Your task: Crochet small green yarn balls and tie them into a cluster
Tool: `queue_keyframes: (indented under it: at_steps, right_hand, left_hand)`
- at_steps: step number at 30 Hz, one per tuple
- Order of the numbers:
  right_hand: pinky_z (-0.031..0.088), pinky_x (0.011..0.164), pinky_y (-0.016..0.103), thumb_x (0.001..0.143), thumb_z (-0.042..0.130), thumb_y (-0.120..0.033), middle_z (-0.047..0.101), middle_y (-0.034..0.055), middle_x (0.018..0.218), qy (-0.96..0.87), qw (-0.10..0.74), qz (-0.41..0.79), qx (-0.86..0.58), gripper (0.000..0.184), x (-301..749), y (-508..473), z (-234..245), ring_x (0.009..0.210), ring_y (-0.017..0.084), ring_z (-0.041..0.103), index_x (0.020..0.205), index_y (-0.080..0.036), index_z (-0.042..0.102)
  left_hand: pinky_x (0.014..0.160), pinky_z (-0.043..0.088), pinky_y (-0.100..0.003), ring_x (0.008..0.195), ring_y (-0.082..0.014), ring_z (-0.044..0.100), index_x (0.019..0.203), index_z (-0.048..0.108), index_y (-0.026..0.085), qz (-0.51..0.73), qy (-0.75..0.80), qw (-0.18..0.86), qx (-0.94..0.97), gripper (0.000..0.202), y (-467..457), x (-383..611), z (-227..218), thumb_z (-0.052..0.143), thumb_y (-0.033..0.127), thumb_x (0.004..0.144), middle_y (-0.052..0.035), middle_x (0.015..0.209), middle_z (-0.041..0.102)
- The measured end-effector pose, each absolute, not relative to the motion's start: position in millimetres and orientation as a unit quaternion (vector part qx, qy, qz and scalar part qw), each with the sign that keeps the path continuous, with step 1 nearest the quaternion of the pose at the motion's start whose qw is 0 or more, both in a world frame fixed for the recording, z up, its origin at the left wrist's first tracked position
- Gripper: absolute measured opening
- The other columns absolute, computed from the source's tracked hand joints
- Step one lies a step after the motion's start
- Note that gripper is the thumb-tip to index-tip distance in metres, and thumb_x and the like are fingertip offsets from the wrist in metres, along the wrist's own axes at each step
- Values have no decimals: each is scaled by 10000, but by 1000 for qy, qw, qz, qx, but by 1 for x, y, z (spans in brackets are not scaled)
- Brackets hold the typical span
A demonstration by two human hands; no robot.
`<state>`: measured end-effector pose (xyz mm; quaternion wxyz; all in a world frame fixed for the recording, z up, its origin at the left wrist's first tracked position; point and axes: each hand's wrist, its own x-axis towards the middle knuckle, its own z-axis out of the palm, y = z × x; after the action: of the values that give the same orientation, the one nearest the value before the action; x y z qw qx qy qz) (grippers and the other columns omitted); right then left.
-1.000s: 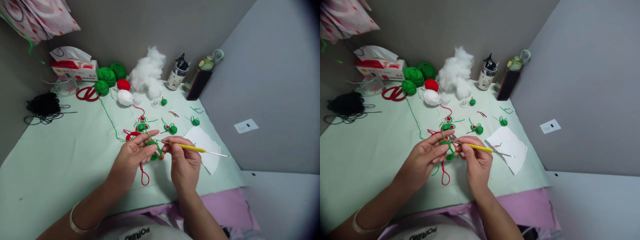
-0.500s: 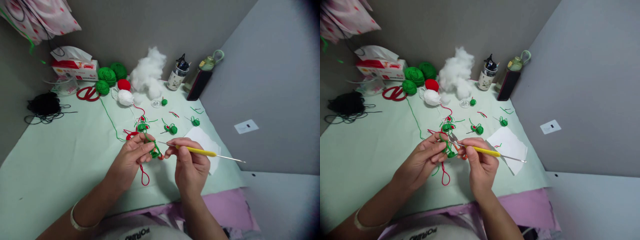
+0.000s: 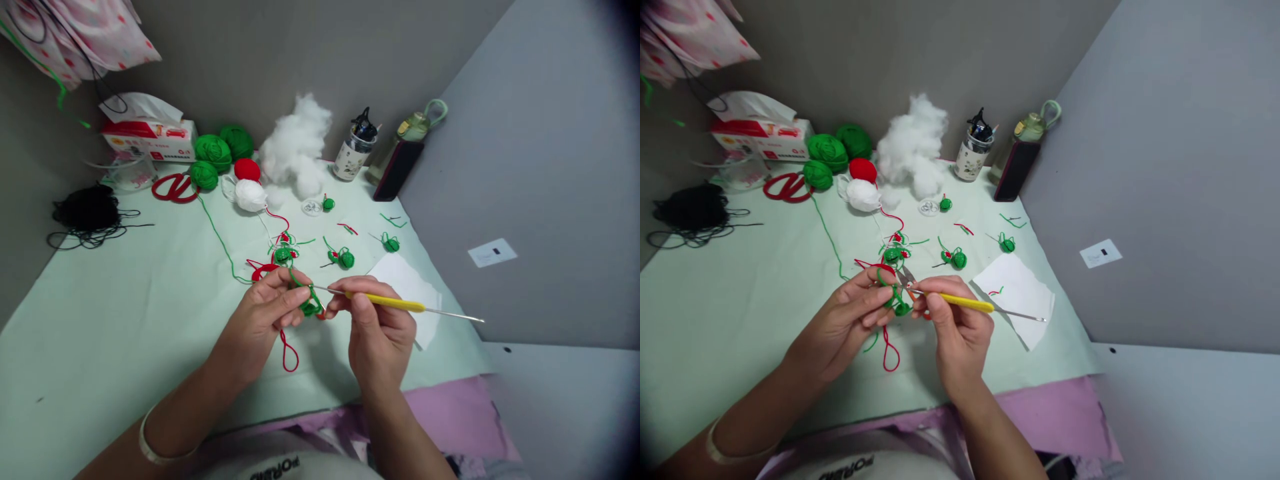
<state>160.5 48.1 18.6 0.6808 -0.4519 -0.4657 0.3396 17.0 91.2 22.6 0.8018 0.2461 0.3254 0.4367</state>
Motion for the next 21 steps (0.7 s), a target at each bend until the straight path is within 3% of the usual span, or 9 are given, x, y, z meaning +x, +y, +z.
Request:
queue_keyframes:
  at_steps: [10,14,21]
  right_hand:
    - [563,581,306,985,606,-200,714,36,922,-488,676,317,-452,194,160,47,20,692,146,648,1014,-279,781]
    - [575,570,320,979,591,-152,738,38,927,-541,658,244,-463,214,160,46,21,709,164,658,1038,-267,761]
    - [616,744,358,930,589,-32,756,65,968,-675,573,73,-459,311,161,42,18,886,195,726,1130,-232,719]
  left_hand:
    - [547,373,-185,518,-31,403,824,723,180,449,340,780,273,84,90,16,21,797,201,790,45,702,547]
    - [557,387,-186,555,-51,441,833,723,197,462,359,748,315,59,88,16,15,779,209,818,40,704,567]
    - [536,376,-180,590,-66,443,839,693,191,494,390,694,350,91,83,21,15,779,214,820,43,708,577]
